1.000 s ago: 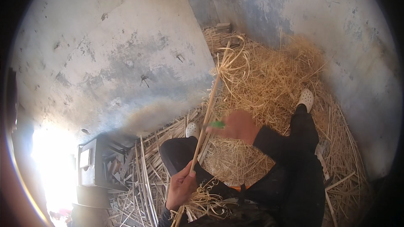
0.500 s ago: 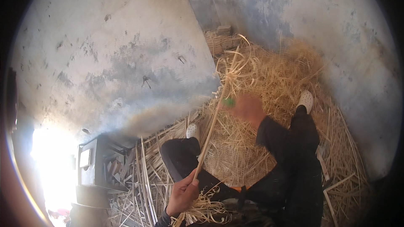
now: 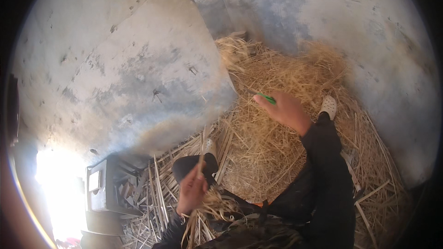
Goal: The person sits on a straw-covered floor and uses a green utility knife to peel the outer layer off a long bamboo stick. They hold the stick with their left hand and scrape downwards with the knife in their right hand, removing thin strips of bark. The person rotates the stick to peel different sides and occasionally uses a metal file to smooth the surface.
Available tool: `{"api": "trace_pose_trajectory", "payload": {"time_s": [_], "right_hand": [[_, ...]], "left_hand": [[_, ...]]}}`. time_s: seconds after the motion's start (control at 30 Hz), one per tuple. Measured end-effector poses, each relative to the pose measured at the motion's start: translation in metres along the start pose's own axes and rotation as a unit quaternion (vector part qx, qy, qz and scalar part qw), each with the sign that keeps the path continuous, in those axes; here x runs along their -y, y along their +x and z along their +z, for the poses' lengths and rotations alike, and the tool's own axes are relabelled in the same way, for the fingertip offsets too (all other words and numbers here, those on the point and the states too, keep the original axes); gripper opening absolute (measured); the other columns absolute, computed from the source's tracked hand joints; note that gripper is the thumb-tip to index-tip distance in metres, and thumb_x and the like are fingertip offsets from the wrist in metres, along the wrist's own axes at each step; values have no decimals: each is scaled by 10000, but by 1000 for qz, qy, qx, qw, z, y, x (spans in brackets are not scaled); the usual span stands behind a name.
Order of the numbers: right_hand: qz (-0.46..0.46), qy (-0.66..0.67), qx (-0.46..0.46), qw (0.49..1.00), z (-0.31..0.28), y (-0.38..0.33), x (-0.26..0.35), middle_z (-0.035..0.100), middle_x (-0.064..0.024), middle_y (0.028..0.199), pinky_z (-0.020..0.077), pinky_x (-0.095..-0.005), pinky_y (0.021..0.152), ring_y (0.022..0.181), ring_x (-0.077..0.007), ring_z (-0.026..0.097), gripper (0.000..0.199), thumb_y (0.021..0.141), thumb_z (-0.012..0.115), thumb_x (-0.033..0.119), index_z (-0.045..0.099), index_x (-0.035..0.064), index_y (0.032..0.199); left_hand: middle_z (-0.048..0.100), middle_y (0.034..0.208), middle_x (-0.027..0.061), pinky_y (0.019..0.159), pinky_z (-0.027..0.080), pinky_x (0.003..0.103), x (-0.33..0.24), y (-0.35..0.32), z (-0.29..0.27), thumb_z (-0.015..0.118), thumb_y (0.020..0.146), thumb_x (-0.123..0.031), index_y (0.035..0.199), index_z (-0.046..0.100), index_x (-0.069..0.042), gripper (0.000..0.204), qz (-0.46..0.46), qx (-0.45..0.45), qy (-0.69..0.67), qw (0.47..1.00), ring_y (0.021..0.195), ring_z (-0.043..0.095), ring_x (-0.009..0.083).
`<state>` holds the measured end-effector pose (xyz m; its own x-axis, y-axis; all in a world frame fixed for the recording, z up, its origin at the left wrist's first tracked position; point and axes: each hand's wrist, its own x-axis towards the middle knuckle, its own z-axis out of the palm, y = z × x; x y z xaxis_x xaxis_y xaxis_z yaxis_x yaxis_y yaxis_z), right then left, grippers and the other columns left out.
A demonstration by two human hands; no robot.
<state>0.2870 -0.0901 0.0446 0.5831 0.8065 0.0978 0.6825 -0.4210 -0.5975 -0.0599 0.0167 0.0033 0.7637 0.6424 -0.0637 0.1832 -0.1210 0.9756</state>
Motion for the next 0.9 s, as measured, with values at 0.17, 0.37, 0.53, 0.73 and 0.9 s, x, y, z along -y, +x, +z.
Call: {"api": "trace_pose_trajectory", "payload": {"time_s": [0.17, 0.37, 0.53, 0.73, 0.9], "right_hand": [[54, 148, -356, 921, -15, -122, -78, 468, -19, 604, 366, -323, 541, 588, -129, 457, 567, 967, 457, 515, 595, -5, 788], [492, -38, -125, 860, 148, -330, -283, 631, -276, 1001, 439, -510, 846, 995, -438, 580, 573, 974, 400, 496, 620, -18, 1095], [345, 7, 175, 922, 314, -437, -290, 663, -258, 890, 489, -516, 721, 854, -426, 642, 459, 831, 589, 414, 680, -32, 892], [367, -42, 92, 925, 373, -500, -323, 671, -224, 865, 503, -504, 741, 846, -392, 653, 335, 807, 632, 343, 690, 27, 899], [643, -25, -136, 753, 293, -520, -287, 642, -201, 876, 510, -482, 767, 878, -381, 636, 359, 796, 707, 326, 648, 10, 958]], "left_hand": [[508, 643, -28, 428, 354, 158, -50, 45, -23, 433, 1015, -169, 1353, 445, 6, 381, 166, -130, 0, 978, 492, 449, 25], [481, 634, -15, 442, 357, 181, -105, 102, -25, 418, 1028, -257, 1196, 509, 15, 332, 277, -146, -15, 949, 492, 446, 44], [490, 641, -3, 509, 407, 218, -131, 143, -17, 401, 1037, -284, 1131, 524, -3, 320, 332, -201, 1, 921, 514, 487, 77], [618, 808, 73, 621, 540, 277, -127, 177, 9, 445, 1019, -279, 1150, 500, 7, 319, 325, -144, -22, 934, 671, 652, 165], [602, 907, 114, 731, 570, 347, -107, 204, 40, 452, 1012, -306, 1196, 441, 41, 393, 294, -93, -59, 950, 853, 662, 248]]}}
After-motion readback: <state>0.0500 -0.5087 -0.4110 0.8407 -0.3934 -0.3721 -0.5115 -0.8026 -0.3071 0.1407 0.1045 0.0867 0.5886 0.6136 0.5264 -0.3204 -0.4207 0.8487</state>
